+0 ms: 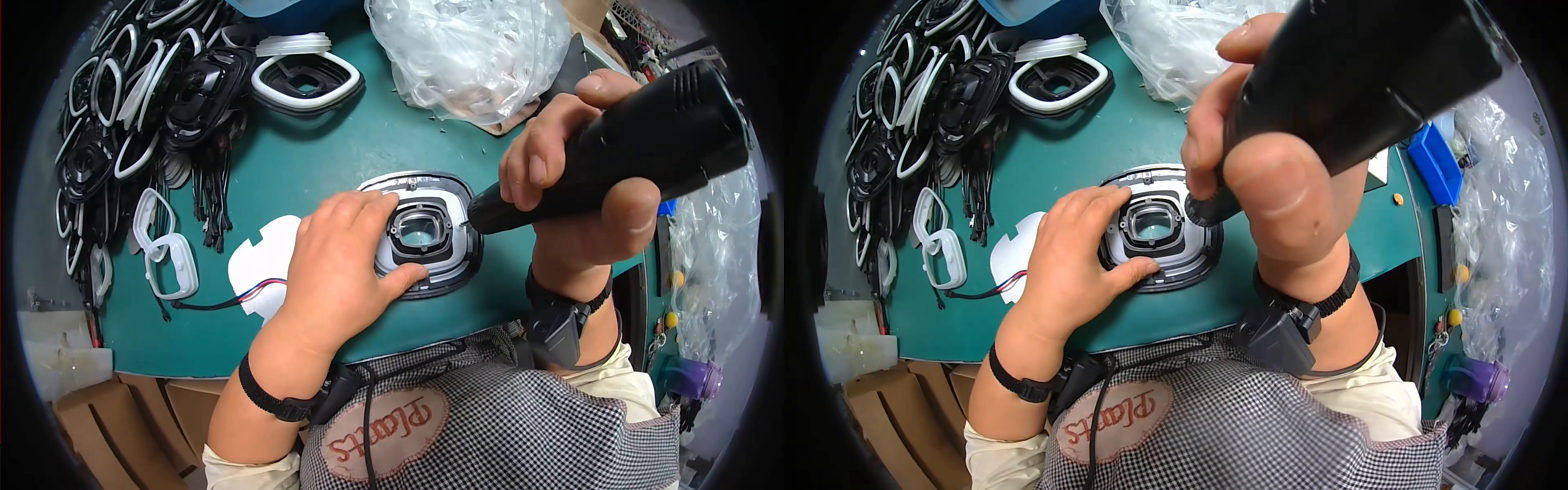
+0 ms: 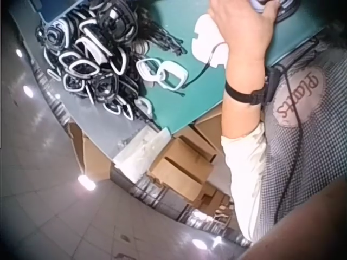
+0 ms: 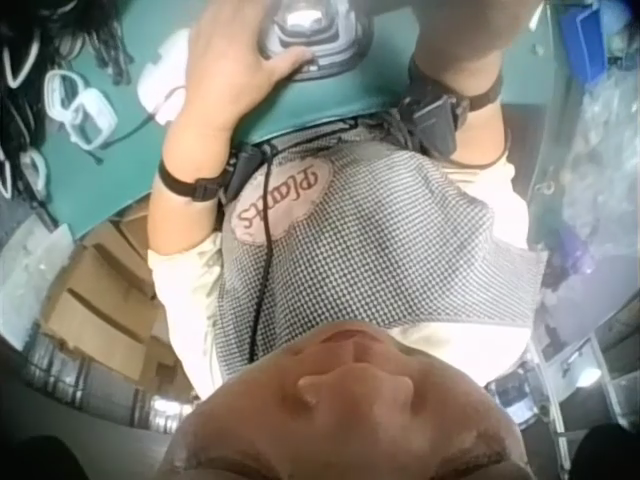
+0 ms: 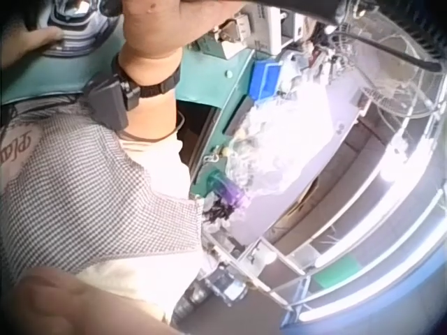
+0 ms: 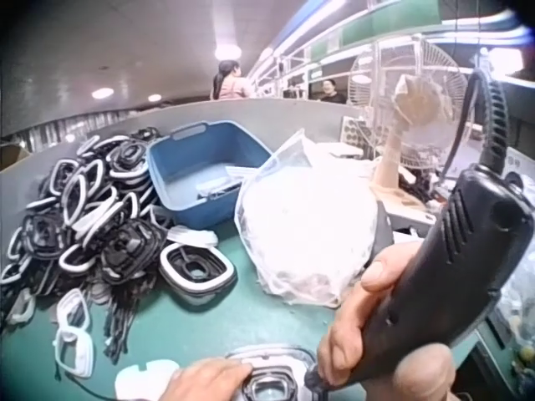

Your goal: Use an electric screwdriver to assemble plastic housings and internal components for light fixtures.

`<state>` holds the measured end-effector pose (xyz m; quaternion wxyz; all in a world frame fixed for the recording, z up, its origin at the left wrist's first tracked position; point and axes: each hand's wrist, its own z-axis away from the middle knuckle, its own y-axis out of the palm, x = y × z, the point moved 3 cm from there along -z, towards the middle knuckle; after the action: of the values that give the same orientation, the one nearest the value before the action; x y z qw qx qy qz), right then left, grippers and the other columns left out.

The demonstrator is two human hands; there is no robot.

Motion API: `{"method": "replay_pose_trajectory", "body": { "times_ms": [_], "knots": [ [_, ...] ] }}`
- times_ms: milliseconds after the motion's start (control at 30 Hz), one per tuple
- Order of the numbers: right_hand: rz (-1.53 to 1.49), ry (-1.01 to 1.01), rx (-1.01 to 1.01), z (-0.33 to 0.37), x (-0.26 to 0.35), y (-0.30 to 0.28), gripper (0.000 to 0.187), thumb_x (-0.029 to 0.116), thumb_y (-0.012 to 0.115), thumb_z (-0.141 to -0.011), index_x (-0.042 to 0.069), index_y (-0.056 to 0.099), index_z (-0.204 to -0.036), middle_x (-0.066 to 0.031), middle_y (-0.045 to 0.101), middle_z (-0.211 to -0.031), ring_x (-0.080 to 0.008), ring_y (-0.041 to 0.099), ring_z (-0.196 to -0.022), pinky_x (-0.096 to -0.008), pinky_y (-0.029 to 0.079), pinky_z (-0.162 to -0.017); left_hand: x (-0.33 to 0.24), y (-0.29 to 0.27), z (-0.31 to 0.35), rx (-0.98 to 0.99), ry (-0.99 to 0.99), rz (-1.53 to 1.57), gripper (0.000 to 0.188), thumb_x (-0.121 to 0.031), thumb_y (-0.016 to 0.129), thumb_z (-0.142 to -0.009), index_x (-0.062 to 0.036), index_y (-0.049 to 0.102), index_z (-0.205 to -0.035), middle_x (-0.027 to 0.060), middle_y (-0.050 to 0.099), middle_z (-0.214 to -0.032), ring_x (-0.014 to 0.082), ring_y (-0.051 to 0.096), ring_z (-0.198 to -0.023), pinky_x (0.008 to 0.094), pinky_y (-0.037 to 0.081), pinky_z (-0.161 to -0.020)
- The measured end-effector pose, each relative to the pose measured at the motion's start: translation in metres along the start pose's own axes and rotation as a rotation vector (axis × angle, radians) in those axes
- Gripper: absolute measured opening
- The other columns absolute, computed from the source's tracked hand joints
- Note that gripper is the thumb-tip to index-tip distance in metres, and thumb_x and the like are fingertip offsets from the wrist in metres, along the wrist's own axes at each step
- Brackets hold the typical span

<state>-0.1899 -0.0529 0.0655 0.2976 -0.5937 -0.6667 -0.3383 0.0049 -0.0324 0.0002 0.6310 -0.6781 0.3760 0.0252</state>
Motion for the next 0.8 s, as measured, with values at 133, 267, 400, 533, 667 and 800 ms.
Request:
{"method": "replay_pose_trajectory", "body": {
  "times_ms": [133, 267, 400, 533, 667, 800],
  "knots": [
    [-0.027, 0.014, -0.021, 0.001, -0.001, -0.004, 0.081, 0.063, 0.067, -0.080, 0.002, 0.043, -0.128, -0.0078, 0.053, -0.070, -0.0166, 0.053, -0.051, -0.0298, 0.046, -0.047, 0.001, 0.002, 0.001, -0.004, -0.003, 0.001, 0.074, -0.025, 0.087, -0.060, -0.0069, 0.056, -0.125, 0.0144, 0.059, -0.123, 0.0352, 0.052, -0.117, 0.0439, 0.041, -0.101],
    [-0.050, -0.012, 0.034, -0.002, -0.003, -0.005, 0.081, 0.063, 0.067, -0.081, 0.003, 0.043, -0.129, -0.0077, 0.054, -0.070, -0.0163, 0.054, -0.052, -0.0292, 0.046, -0.047, 0.001, 0.002, 0.003, -0.021, 0.016, -0.013, 0.074, -0.025, 0.087, -0.061, -0.0068, 0.056, -0.125, 0.0147, 0.058, -0.123, 0.0352, 0.052, -0.117, 0.0439, 0.041, -0.101],
    [-0.309, -0.080, 0.136, -0.009, -0.019, -0.006, 0.081, 0.063, 0.067, -0.081, 0.002, 0.042, -0.128, -0.0077, 0.054, -0.071, -0.0150, 0.053, -0.051, -0.0279, 0.045, -0.047, 0.001, 0.003, 0.002, -0.017, 0.016, -0.007, 0.074, -0.025, 0.087, -0.061, -0.0066, 0.056, -0.125, 0.0153, 0.058, -0.123, 0.0355, 0.052, -0.118, 0.0438, 0.041, -0.101],
    [-0.363, -0.033, 0.216, -0.012, -0.014, -0.001, 0.079, 0.059, 0.071, -0.080, 0.001, 0.043, -0.126, -0.0079, 0.055, -0.070, -0.0151, 0.053, -0.050, -0.0271, 0.045, -0.044, 0.002, 0.005, 0.003, -0.013, 0.021, 0.010, 0.075, -0.024, 0.087, -0.060, -0.0060, 0.055, -0.126, 0.0163, 0.058, -0.123, 0.0360, 0.052, -0.118, 0.0441, 0.041, -0.102],
    [-0.200, 0.032, 0.100, 0.000, -0.006, -0.008, 0.075, 0.056, 0.073, -0.080, 0.004, 0.044, -0.125, -0.0077, 0.055, -0.071, -0.0160, 0.055, -0.052, -0.0283, 0.047, -0.049, -0.002, 0.004, 0.002, -0.030, 0.055, 0.014, 0.075, -0.024, 0.088, -0.060, -0.0053, 0.056, -0.125, 0.0172, 0.058, -0.123, 0.0366, 0.052, -0.118, 0.0440, 0.042, -0.102],
    [-0.114, 0.022, -0.138, 0.008, -0.006, -0.028, 0.065, 0.056, 0.066, -0.084, 0.007, 0.046, -0.122, -0.0068, 0.054, -0.073, -0.0170, 0.054, -0.054, -0.0308, 0.047, -0.052, -0.002, 0.005, 0.000, -0.030, 0.030, 0.016, 0.072, -0.025, 0.087, -0.061, -0.0025, 0.057, -0.122, 0.0184, 0.059, -0.122, 0.0382, 0.052, -0.118, 0.0450, 0.042, -0.101]
  ]
}}
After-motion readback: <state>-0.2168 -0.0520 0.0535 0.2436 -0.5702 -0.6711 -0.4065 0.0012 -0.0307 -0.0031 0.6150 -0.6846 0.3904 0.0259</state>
